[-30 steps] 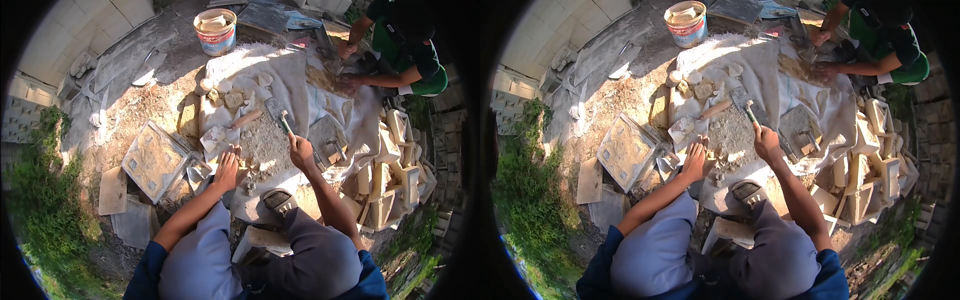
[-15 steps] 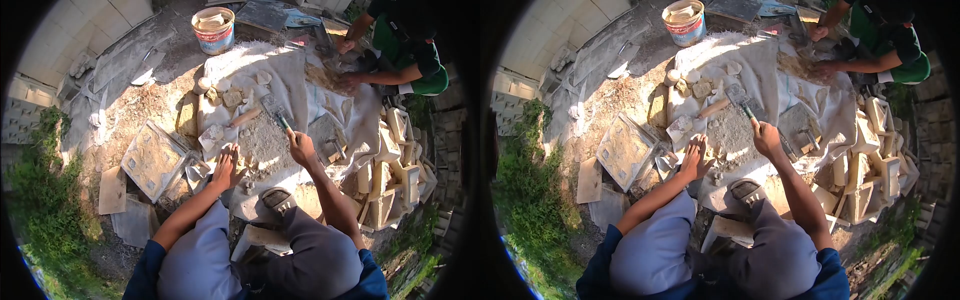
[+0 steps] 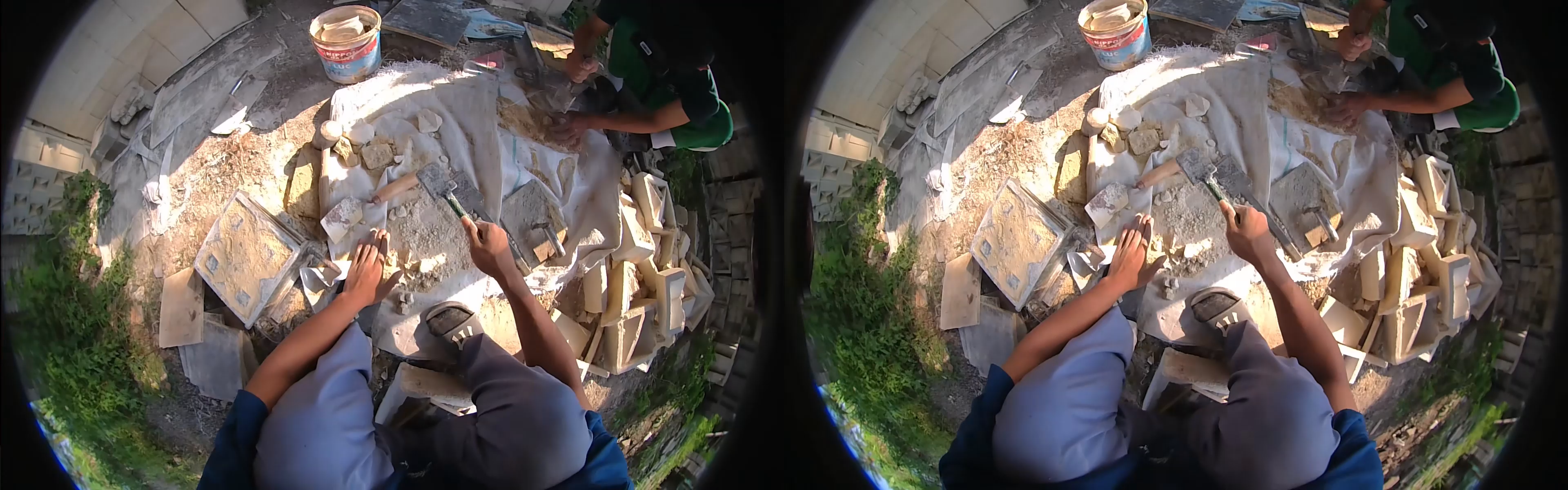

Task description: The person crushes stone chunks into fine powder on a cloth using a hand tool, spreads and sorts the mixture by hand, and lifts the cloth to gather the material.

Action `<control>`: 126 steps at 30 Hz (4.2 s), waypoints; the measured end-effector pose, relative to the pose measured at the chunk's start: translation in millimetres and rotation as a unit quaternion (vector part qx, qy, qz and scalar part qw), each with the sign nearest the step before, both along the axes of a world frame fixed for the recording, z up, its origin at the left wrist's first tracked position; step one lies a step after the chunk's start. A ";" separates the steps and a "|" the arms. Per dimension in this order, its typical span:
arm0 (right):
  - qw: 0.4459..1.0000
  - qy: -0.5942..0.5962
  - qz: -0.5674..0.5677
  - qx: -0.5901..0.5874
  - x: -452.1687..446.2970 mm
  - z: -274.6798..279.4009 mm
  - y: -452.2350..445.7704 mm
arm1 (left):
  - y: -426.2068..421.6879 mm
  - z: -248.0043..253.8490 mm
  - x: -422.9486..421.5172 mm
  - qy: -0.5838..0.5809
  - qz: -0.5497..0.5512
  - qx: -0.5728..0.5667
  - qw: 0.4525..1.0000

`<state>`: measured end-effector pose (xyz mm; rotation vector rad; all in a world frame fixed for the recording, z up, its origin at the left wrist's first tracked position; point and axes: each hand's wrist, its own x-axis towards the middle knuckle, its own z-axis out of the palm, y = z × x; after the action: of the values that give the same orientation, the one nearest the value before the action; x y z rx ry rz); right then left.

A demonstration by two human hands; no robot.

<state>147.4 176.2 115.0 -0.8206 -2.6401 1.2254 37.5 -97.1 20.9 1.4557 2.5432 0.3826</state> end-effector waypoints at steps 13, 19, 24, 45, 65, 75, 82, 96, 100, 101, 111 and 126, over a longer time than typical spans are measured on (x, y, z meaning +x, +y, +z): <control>0.972 -0.214 -0.026 -0.089 40.7 -17.0 10.8 | 4.6 14.1 1.1 -0.055 0.032 0.013 0.998; 0.991 0.084 -0.103 -0.023 48.8 -12.7 -1.4 | 4.6 13.1 1.7 -0.042 0.035 -0.008 0.998; 0.996 -0.059 -0.037 0.047 108.2 -118.4 -10.3 | 5.1 12.1 1.5 -0.071 0.039 -0.006 0.997; 0.993 -0.078 -0.085 -0.031 117.4 -33.3 2.8 | 4.2 5.9 1.6 -0.059 0.035 0.002 0.998; 0.982 -0.008 -0.082 -0.169 110.1 -6.4 -8.2 | 6.1 10.2 -0.5 -0.053 0.022 0.021 0.998; 0.986 -0.063 -0.104 -0.116 91.7 -60.0 13.1 | 5.3 10.1 0.9 -0.064 0.026 0.018 0.997; 0.976 -0.193 -0.100 0.001 84.6 -96.5 11.5 | 10.5 8.3 2.1 -0.052 0.029 -0.005 0.998; 0.984 -0.156 -0.067 -0.049 83.8 -59.5 28.8 | 3.8 3.6 3.2 -0.053 0.009 0.000 0.999; 0.990 -0.111 -0.084 0.000 100.9 -94.2 15.8 | 6.3 5.2 3.1 -0.054 0.015 0.003 0.998; 0.980 -0.190 -0.052 0.011 102.0 -109.7 22.8 | 8.6 6.8 2.2 -0.063 0.018 -0.001 0.998; 0.985 -0.163 -0.052 0.024 99.3 -113.6 25.4 | 8.1 7.9 1.7 -0.075 0.018 -0.010 0.997; 0.984 -0.128 -0.092 -0.080 104.4 -84.6 4.7 | 4.5 4.0 -1.0 -0.044 0.003 0.014 0.999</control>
<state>251.8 180.9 30.5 -1.2988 -2.6036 1.3764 36.6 -92.6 25.0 1.4077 2.4840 0.4730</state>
